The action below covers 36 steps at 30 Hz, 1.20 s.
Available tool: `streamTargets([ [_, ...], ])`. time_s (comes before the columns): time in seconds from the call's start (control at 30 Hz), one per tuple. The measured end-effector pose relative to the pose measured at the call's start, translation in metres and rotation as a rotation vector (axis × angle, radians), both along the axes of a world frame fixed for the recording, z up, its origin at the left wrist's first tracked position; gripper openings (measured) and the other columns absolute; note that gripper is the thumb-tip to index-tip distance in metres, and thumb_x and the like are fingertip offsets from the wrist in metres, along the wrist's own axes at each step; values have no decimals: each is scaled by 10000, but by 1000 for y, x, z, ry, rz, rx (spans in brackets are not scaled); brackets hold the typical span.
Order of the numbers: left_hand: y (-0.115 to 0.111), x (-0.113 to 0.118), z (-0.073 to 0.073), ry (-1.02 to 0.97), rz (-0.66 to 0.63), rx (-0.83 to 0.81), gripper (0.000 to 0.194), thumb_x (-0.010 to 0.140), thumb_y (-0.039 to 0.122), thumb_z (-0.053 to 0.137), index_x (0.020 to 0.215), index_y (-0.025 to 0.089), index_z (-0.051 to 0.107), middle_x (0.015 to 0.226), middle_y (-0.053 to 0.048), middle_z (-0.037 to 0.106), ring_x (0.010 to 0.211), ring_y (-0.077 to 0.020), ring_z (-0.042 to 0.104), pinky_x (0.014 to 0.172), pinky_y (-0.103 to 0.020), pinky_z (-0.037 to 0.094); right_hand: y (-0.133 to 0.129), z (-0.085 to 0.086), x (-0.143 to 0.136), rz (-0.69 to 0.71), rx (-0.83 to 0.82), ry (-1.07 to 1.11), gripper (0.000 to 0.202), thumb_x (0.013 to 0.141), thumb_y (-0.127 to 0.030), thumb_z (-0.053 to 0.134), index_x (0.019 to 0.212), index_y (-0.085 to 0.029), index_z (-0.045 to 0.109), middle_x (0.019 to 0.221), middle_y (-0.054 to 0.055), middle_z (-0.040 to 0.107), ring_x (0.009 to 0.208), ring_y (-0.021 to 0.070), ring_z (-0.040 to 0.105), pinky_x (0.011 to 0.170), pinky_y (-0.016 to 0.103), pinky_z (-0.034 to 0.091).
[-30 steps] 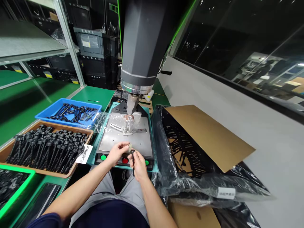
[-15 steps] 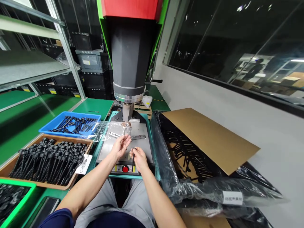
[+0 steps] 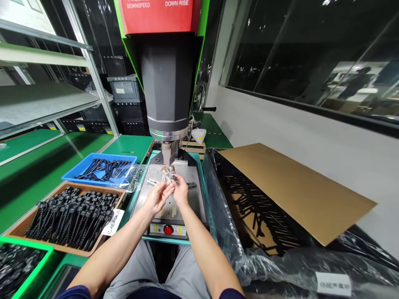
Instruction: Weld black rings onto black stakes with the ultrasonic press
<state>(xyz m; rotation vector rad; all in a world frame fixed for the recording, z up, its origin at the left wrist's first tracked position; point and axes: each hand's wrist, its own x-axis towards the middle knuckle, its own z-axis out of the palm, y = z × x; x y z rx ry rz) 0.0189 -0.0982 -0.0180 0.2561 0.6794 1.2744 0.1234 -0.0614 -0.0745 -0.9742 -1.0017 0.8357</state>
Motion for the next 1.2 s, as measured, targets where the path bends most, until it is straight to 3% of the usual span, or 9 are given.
streamTargets([
  [0.13, -3, 0, -2, -1, -12, -26, 125, 817, 74, 636, 768, 135, 539, 799, -98, 720, 780, -217, 738, 798, -339, 609, 9, 4, 4, -120, 82, -186, 287, 786, -332, 647, 1036, -199, 687, 1117, 90, 629, 985, 233, 608, 830, 364, 505],
  [0.33, -4, -2, -5, 2, -31, -46, 115, 831, 83, 622, 766, 149, 555, 841, -92, 733, 783, -204, 736, 747, -303, 615, 18, 12, 4, -187, 138, -361, 250, 805, -306, 613, 1015, -213, 710, 1070, 85, 642, 1037, 246, 589, 948, 402, 452],
  [0.6, 4, -4, -11, -9, -19, -80, 102, 825, 62, 621, 777, 129, 561, 892, -119, 744, 744, -187, 735, 749, -291, 615, 46, 19, -2, -191, 108, -403, 219, 765, -331, 644, 940, -207, 688, 1068, 93, 632, 1023, 249, 596, 965, 415, 448],
  [0.73, 8, -5, -13, -20, -34, -68, 86, 826, 66, 623, 800, 127, 568, 905, -126, 743, 765, -183, 736, 742, -273, 615, 57, 21, 4, -89, 60, -408, 320, 710, -365, 692, 984, -202, 669, 1133, 107, 612, 1050, 260, 591, 970, 421, 451],
  [0.87, 10, -6, -18, -18, -41, -67, 82, 826, 65, 628, 803, 123, 575, 923, -133, 740, 775, -185, 735, 789, -301, 609, 57, 22, 14, 61, 82, -420, 367, 748, -393, 661, 1073, -224, 671, 1196, 99, 612, 1118, 260, 574, 994, 413, 438],
  [1.03, 12, -5, -22, 1, -51, -77, 89, 837, 66, 616, 787, 125, 571, 930, -121, 741, 774, -178, 733, 837, -326, 597, 61, 21, 14, 28, 56, -354, 273, 750, -379, 655, 936, -188, 714, 1152, 112, 649, 1092, 268, 593, 1006, 422, 426],
  [1.2, 12, -5, -23, -7, -49, -87, 85, 819, 63, 634, 806, 122, 575, 924, -130, 739, 758, -185, 734, 806, -322, 607, 62, 17, 12, 138, -85, -160, 422, 689, -405, 748, 1047, -188, 696, 1073, 93, 708, 1035, 274, 628, 923, 432, 488],
])
